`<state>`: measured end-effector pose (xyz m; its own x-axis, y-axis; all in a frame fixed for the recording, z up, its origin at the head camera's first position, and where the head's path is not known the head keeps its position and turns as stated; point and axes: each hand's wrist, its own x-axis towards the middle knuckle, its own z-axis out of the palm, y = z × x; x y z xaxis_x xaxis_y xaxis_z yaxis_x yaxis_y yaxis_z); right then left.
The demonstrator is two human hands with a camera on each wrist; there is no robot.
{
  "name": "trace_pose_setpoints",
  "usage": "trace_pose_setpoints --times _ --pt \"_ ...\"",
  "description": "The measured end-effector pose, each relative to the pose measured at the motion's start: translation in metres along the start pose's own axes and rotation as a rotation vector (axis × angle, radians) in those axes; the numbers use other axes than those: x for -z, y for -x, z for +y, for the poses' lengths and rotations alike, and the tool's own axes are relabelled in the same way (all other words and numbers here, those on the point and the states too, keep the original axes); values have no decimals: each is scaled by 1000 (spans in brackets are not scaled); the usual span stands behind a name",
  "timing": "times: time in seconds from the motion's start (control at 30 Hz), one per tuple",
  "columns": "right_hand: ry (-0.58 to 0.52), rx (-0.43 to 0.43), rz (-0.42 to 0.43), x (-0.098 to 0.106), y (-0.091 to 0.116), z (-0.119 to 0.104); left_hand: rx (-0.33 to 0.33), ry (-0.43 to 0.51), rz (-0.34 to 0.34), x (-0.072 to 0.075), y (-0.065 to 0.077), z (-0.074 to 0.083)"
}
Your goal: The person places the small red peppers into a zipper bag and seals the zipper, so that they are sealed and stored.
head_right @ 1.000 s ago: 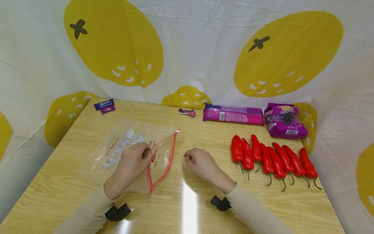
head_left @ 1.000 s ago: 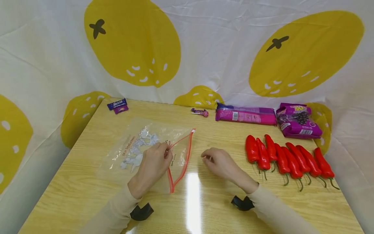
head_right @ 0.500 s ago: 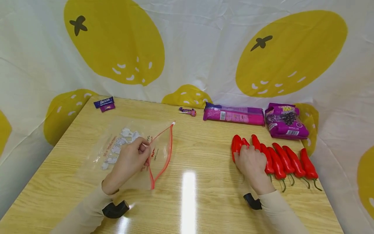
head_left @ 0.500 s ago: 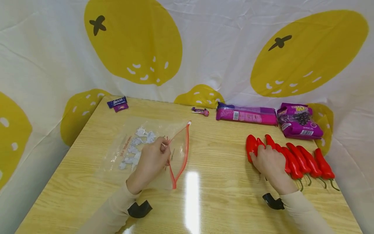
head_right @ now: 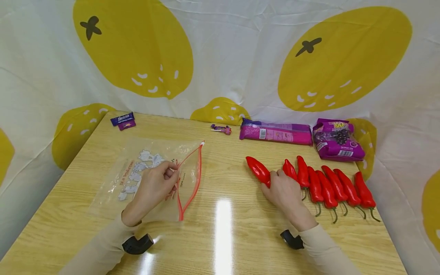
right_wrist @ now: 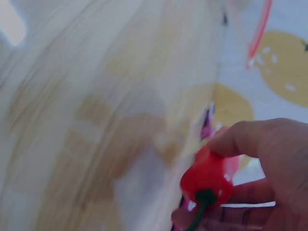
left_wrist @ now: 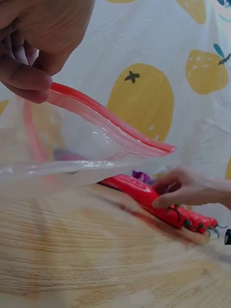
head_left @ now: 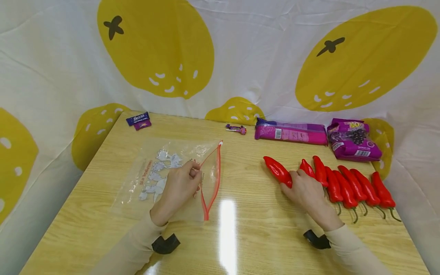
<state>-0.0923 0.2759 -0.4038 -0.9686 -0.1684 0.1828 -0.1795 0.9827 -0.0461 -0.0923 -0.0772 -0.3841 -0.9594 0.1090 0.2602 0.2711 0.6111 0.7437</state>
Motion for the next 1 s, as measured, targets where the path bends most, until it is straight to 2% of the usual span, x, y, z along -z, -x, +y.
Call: trace_pose_setpoints --times 0.1,0.2,0.33,0.47,0.73,0.9,1.0 --pt "-157 28 -42 13 -4 -20 9 -1 -1 -1 -1 0" --pt "-273 152 -11 26 -8 -44 16 3 -2 -1 -1 0" --pt "-329 346 82 34 -12 -77 3 13 -5 -3 0 0" --pt "-338 450 112 30 -19 -106 1 18 -14 -4 1 1" --pt "-348 518 53 4 -34 -141 -16 -14 -7 -7 0 2" --pt "-439 518 -6 -10 -44 -159 -31 -2 -4 -8 -1 2" --pt "-523 497 -57 -18 -51 -169 -85 -23 32 -10 -1 2"
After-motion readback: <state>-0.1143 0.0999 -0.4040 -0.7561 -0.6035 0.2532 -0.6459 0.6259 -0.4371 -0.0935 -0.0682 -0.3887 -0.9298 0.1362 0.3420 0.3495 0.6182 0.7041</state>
